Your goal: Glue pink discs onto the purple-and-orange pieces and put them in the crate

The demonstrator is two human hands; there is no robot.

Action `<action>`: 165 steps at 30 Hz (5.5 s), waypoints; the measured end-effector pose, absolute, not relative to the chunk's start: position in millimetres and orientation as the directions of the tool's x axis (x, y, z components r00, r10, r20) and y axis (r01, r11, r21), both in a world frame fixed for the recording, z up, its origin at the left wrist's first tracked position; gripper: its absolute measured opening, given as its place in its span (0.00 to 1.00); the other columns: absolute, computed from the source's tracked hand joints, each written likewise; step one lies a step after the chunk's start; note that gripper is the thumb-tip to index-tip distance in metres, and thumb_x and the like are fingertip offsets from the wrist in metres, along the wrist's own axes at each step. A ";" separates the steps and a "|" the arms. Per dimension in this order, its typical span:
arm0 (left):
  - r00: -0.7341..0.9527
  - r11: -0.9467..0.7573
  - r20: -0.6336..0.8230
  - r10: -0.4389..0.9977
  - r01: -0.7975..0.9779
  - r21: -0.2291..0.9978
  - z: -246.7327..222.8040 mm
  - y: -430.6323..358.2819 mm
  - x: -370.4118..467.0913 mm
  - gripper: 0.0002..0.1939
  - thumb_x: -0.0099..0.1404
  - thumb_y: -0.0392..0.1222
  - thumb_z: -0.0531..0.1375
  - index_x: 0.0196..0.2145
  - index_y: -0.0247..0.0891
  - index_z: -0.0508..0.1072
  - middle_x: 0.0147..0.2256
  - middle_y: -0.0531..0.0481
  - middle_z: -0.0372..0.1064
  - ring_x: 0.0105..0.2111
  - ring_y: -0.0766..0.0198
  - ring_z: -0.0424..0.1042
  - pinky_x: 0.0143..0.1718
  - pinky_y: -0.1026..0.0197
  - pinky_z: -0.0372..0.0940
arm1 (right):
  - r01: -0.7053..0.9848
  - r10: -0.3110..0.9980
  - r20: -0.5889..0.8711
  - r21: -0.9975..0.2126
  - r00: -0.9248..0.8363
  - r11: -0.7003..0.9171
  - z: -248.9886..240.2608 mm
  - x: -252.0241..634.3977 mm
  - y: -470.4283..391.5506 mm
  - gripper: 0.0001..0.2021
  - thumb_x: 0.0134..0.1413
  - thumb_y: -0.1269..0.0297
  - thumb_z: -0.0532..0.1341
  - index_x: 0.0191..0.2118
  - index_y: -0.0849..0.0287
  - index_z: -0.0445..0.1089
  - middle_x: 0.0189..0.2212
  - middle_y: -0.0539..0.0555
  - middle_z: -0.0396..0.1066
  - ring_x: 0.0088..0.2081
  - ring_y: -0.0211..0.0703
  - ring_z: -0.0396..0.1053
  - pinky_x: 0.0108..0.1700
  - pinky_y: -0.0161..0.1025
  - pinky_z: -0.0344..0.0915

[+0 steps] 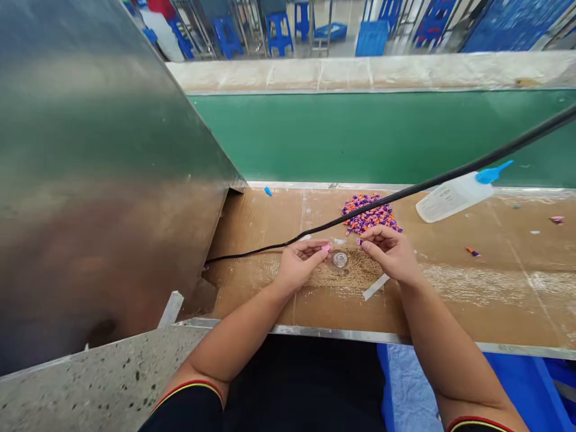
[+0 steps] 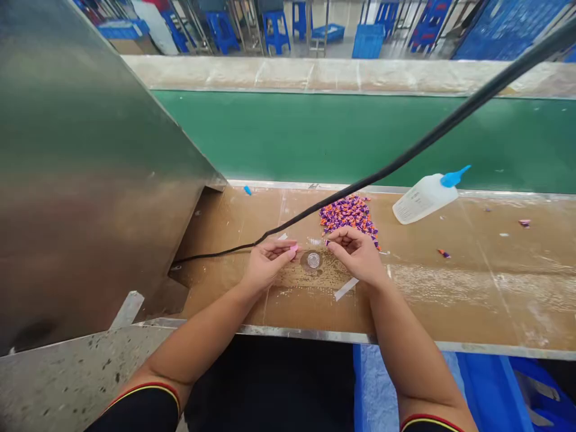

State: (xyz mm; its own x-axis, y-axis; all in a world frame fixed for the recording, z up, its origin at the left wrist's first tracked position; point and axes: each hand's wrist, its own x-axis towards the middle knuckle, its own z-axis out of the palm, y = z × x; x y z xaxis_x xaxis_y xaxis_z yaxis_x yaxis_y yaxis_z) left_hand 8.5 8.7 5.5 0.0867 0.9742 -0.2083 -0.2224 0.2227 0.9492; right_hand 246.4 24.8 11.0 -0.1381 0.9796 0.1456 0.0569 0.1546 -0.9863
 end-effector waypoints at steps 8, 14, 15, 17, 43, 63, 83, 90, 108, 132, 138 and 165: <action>0.124 0.188 -0.166 0.978 -0.195 0.963 2.9 10.1 7.2 0.21 0.56 0.56 0.79 0.39 0.38 0.87 0.37 0.42 0.85 0.37 0.57 0.84 0.46 0.54 0.81 | 0.389 0.912 0.311 -0.831 -0.265 0.397 20.4 250.2 15.9 0.07 0.67 0.64 0.67 0.43 0.52 0.84 0.39 0.54 0.84 0.39 0.46 0.82 0.44 0.42 0.81; 0.081 0.071 -0.057 0.995 -0.187 0.980 -2.6 10.9 3.7 0.14 0.64 0.52 0.75 0.43 0.44 0.89 0.38 0.46 0.84 0.37 0.61 0.80 0.48 0.56 0.78 | 0.551 0.822 0.430 -0.610 -0.373 0.569 21.2 239.4 10.0 0.07 0.70 0.69 0.65 0.46 0.53 0.81 0.39 0.53 0.84 0.36 0.43 0.82 0.39 0.40 0.81; 0.075 0.075 -0.061 0.995 -0.195 0.978 -2.4 10.7 3.8 0.14 0.64 0.52 0.75 0.44 0.44 0.88 0.37 0.47 0.83 0.35 0.62 0.79 0.46 0.57 0.78 | 0.551 0.817 0.434 -0.603 -0.380 0.577 21.0 238.0 9.6 0.06 0.70 0.69 0.66 0.45 0.53 0.81 0.39 0.53 0.84 0.35 0.42 0.81 0.38 0.39 0.80; 0.065 0.112 -0.100 0.993 -0.222 0.969 -2.0 10.2 4.4 0.15 0.63 0.52 0.76 0.43 0.43 0.88 0.36 0.48 0.82 0.33 0.64 0.77 0.44 0.58 0.77 | 0.544 0.810 0.436 -0.600 -0.393 0.587 20.7 236.7 9.0 0.06 0.70 0.69 0.66 0.45 0.52 0.81 0.39 0.52 0.84 0.37 0.43 0.82 0.40 0.40 0.81; 0.280 0.416 -0.308 0.909 -0.603 0.681 -4.8 7.5 10.8 0.21 0.53 0.54 0.83 0.39 0.41 0.88 0.41 0.46 0.85 0.39 0.63 0.84 0.49 0.61 0.79 | 0.581 0.744 0.615 -0.515 -0.261 0.630 27.0 233.4 0.2 0.13 0.65 0.74 0.69 0.47 0.46 0.81 0.39 0.52 0.83 0.33 0.44 0.79 0.32 0.41 0.76; 0.259 0.394 -0.298 0.919 -0.620 0.678 6.3 1.7 20.3 0.15 0.55 0.50 0.83 0.35 0.41 0.88 0.36 0.48 0.84 0.34 0.68 0.82 0.38 0.70 0.78 | 0.399 0.761 0.648 -0.689 -0.037 0.606 2.0 195.4 -12.3 0.11 0.66 0.72 0.71 0.50 0.50 0.80 0.40 0.51 0.86 0.38 0.45 0.86 0.42 0.41 0.85; 0.146 0.154 -0.102 0.984 -0.414 0.897 1.6 -4.3 21.0 0.13 0.62 0.56 0.79 0.37 0.46 0.89 0.38 0.45 0.85 0.33 0.64 0.81 0.40 0.60 0.81 | 0.556 0.602 0.782 -0.430 -0.164 0.711 4.9 197.8 -8.5 0.13 0.66 0.76 0.71 0.51 0.52 0.78 0.40 0.52 0.84 0.36 0.42 0.84 0.39 0.37 0.85; 0.043 -0.126 0.140 0.989 -0.226 0.966 0.6 -9.0 22.0 0.08 0.72 0.50 0.72 0.39 0.45 0.88 0.39 0.46 0.85 0.36 0.61 0.84 0.41 0.59 0.83 | 0.581 0.545 0.800 -0.326 -0.251 0.746 7.1 198.5 -10.9 0.12 0.66 0.78 0.70 0.51 0.58 0.78 0.38 0.53 0.82 0.37 0.42 0.82 0.41 0.37 0.82; 0.024 -0.049 0.054 0.998 -0.182 0.982 5.8 -21.7 24.5 0.11 0.71 0.56 0.72 0.43 0.50 0.89 0.44 0.45 0.85 0.46 0.55 0.84 0.71 0.41 0.68 | 0.621 0.564 0.802 -0.343 -0.198 0.705 6.2 196.6 -15.3 0.12 0.69 0.73 0.69 0.52 0.51 0.79 0.38 0.51 0.84 0.36 0.44 0.83 0.39 0.40 0.84; 0.041 -0.076 0.093 0.995 -0.310 0.948 -5.7 -8.7 20.0 0.23 0.73 0.63 0.68 0.47 0.39 0.86 0.41 0.42 0.82 0.35 0.64 0.80 0.38 0.62 0.77 | 0.735 0.849 0.526 -0.554 -0.056 0.391 17.8 280.0 -5.5 0.06 0.62 0.67 0.68 0.44 0.54 0.83 0.35 0.51 0.84 0.30 0.41 0.80 0.36 0.38 0.80; 0.027 -0.155 0.168 0.985 -0.270 0.950 -4.3 -6.2 18.9 0.24 0.74 0.65 0.66 0.42 0.41 0.86 0.37 0.44 0.79 0.30 0.64 0.75 0.34 0.61 0.72 | 0.844 0.874 0.293 -0.271 -0.386 0.464 8.4 317.9 -36.6 0.08 0.62 0.71 0.61 0.33 0.53 0.76 0.33 0.54 0.79 0.35 0.47 0.79 0.37 0.41 0.76; -0.138 -0.051 0.020 0.990 -0.223 0.973 8.2 10.7 29.8 0.11 0.54 0.51 0.71 0.27 0.42 0.80 0.26 0.51 0.75 0.24 0.64 0.70 0.23 0.63 0.64 | 0.091 0.181 -0.038 -0.751 0.983 -0.653 -79.9 442.7 -283.8 0.19 0.58 0.48 0.67 0.43 0.62 0.77 0.34 0.62 0.83 0.36 0.51 0.82 0.44 0.46 0.79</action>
State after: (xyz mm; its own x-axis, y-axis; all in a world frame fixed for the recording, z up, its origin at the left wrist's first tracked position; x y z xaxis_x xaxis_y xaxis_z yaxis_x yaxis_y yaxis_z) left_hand 29.8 10.7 8.2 -0.1381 0.9902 0.0197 -0.2232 -0.0505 0.9735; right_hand 442.7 -283.8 -79.9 0.9828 0.1806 -0.0376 0.0913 -0.6535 -0.7514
